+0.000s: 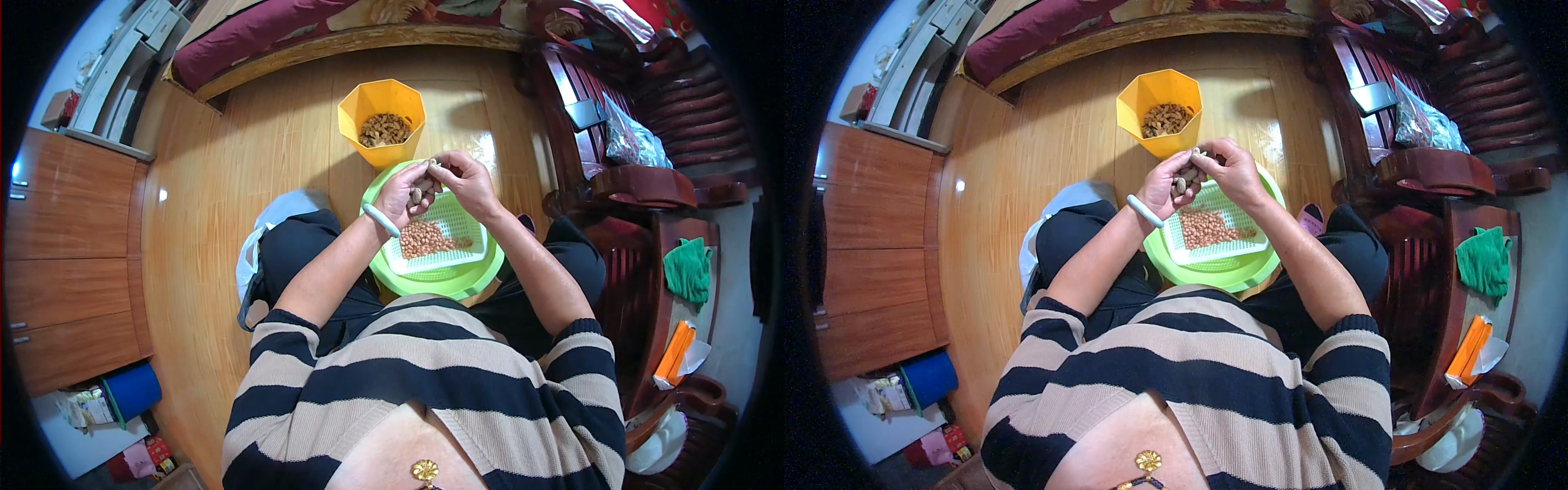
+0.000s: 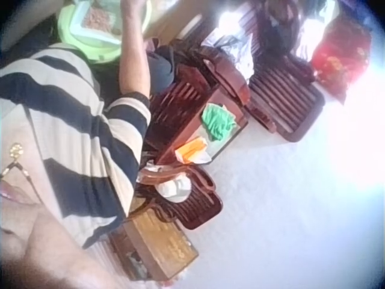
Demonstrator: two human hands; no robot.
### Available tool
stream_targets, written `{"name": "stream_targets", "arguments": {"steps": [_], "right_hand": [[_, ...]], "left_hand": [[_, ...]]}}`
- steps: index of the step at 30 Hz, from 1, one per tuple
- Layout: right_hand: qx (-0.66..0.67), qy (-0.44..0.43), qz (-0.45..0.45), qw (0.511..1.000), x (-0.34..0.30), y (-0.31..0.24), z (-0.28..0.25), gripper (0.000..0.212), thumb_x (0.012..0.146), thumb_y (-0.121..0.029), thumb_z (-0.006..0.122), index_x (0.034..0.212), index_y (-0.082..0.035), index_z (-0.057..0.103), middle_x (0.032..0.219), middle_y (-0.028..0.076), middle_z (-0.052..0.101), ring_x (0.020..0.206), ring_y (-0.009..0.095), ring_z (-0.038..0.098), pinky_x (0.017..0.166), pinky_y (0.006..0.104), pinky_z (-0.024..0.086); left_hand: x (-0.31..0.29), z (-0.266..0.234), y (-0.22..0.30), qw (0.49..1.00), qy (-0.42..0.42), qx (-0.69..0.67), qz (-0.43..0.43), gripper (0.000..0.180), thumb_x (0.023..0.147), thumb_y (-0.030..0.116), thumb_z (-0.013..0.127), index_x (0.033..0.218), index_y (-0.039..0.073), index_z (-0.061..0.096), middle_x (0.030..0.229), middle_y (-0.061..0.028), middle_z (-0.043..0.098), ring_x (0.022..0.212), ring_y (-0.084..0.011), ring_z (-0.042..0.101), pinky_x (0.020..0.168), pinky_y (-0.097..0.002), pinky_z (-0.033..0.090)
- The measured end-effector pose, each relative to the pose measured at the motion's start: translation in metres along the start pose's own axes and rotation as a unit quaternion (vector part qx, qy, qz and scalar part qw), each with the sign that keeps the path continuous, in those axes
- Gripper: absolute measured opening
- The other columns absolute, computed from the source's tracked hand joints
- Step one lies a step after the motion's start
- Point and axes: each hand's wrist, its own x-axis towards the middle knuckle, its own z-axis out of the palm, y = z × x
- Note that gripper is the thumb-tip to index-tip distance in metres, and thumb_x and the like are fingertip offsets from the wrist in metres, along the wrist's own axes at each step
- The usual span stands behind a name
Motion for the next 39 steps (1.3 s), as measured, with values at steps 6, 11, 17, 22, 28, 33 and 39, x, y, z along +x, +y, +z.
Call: {"name": "stream_targets", "arguments": {"steps": [6,11,17,22,28,33,39], "right_hand": [[-0.130,-0.053,-0.112,0.984,-0.003,-0.012,-0.004,0.010,0.083,-0.008,0.062,0.086,0.000,0.056,0.079,0.005,0.053,0.073,0.014,0.052,0.067,0.0272,0.043],[-0.196,-0.034,-0.099,0.975,-0.014,0.003,0.007,0.014,0.085,-0.013,0.057,0.082,0.000,0.052,0.080,0.010,0.049,0.075,0.022,0.052,0.069,0.0323,0.043],[0.026,-0.025,0.051,0.998,-0.021,0.037,0.009,0.015,0.092,-0.015,0.047,0.085,-0.003,0.053,0.078,0.006,0.052,0.070,0.017,0.055,0.066,0.0302,0.044],[0.309,-0.106,0.223,0.918,-0.018,0.038,-0.004,0.016,0.094,-0.018,0.044,0.088,-0.007,0.054,0.080,0.001,0.057,0.067,0.011,0.055,0.067,0.0240,0.044],[0.315,-0.105,0.267,0.905,-0.018,0.056,-0.010,0.016,0.094,-0.021,0.047,0.093,-0.007,0.055,0.080,0.001,0.057,0.070,0.010,0.055,0.066,0.0235,0.044],[0.271,-0.057,0.274,0.921,-0.019,0.074,-0.015,0.015,0.092,-0.018,0.050,0.090,-0.006,0.058,0.076,0.000,0.057,0.065,0.010,0.053,0.061,0.0221,0.043],[-0.255,-0.037,0.223,0.940,-0.019,0.078,-0.024,0.022,0.084,-0.024,0.062,0.083,-0.003,0.068,0.070,0.009,0.061,0.062,0.018,0.058,0.058,0.0315,0.046]], "left_hand": [[-0.001,-0.004,-0.003,0.997,-0.011,0.043,-0.060,0.022,0.093,0.024,0.040,0.095,0.010,0.056,0.068,-0.0033,0.056,0.047,-0.0097,0.049,0.036,-0.0179,0.034],[0.002,-0.005,-0.011,0.994,0.001,0.002,-0.106,0.034,0.096,0.038,0.038,0.085,0.011,0.055,0.063,-0.0026,0.054,0.046,-0.0095,0.048,0.034,-0.0185,0.033],[0.001,-0.002,-0.024,0.990,0.022,-0.026,-0.135,0.038,0.096,0.043,0.037,0.079,0.011,0.049,0.063,-0.0035,0.053,0.041,-0.0095,0.044,0.031,-0.0190,0.028],[0.003,-0.011,-0.022,0.990,0.019,-0.010,-0.137,0.038,0.096,0.043,0.037,0.080,0.011,0.048,0.063,-0.0042,0.054,0.039,-0.0088,0.042,0.031,-0.0183,0.027],[0.006,-0.019,-0.025,0.986,0.030,0.094,-0.135,0.036,0.095,0.045,0.040,0.083,0.011,0.048,0.064,-0.0025,0.055,0.040,-0.0059,0.044,0.030,-0.0167,0.025],[0.008,-0.025,-0.028,0.980,0.049,0.113,-0.159,0.037,0.094,0.046,0.042,0.083,0.011,0.049,0.064,-0.0025,0.056,0.041,-0.0058,0.045,0.030,-0.0165,0.025],[0.010,-0.029,-0.032,0.969,0.093,0.142,-0.177,0.038,0.093,0.047,0.044,0.079,0.011,0.048,0.062,-0.0024,0.056,0.040,-0.0058,0.045,0.030,-0.0165,0.025]]}}
